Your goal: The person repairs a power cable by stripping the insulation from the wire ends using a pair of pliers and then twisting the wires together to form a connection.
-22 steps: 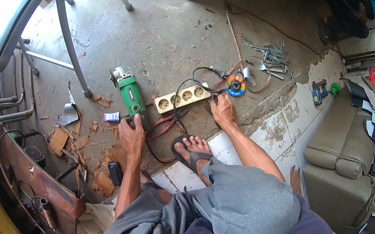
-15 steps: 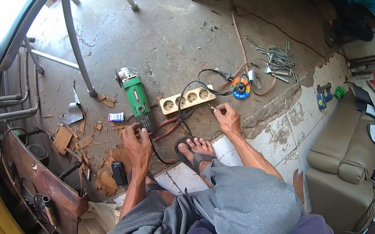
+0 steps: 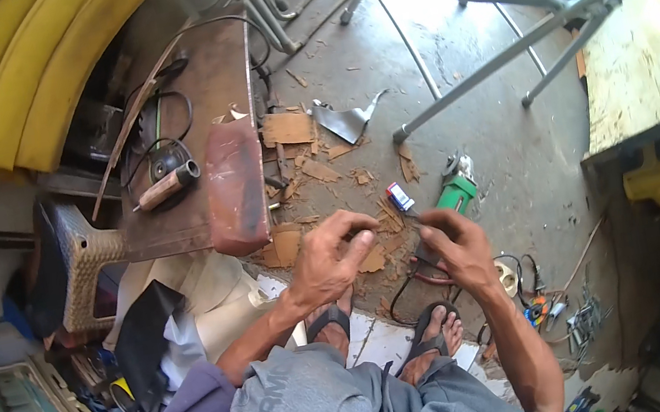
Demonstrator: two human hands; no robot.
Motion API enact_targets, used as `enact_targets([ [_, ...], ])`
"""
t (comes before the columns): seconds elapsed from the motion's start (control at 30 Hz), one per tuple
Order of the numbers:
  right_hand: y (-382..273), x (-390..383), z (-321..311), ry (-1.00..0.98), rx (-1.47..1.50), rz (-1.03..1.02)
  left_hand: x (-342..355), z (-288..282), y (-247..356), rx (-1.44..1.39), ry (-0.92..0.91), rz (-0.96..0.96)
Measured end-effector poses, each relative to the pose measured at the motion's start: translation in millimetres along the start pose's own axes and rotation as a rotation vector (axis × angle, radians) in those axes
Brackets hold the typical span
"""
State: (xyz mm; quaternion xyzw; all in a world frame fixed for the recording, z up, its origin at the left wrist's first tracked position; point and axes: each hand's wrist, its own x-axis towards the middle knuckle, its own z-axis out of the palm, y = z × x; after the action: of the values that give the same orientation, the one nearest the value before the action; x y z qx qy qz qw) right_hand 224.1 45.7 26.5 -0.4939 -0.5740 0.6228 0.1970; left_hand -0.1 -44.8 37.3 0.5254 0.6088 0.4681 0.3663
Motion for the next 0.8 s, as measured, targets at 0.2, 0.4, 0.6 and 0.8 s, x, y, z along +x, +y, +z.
enact_targets([
  [0.2,-74.9,36.8,75.6,-0.242,-0.326,-0.586,-15.2,-38.5,1.5,-0.569,0.093,-0.290],
  [0.4,-69.4,7.4,70.9,-0.103,-0.142,-0.398,-2.0,-26.5,-11.0,-0.744,-0.031,-0.292],
  [0.6,-28.1,-26.6,11.4,0.057,-0.143,-0.189,4.4,9.0,-10.6,-0.835,-0.023,-0.405],
  [0.8,130.3,-94.8,-64.7,0.450,-0.569,-0.091,20.6,39.8,-9.6,-1.200,-0.274,-0.613],
])
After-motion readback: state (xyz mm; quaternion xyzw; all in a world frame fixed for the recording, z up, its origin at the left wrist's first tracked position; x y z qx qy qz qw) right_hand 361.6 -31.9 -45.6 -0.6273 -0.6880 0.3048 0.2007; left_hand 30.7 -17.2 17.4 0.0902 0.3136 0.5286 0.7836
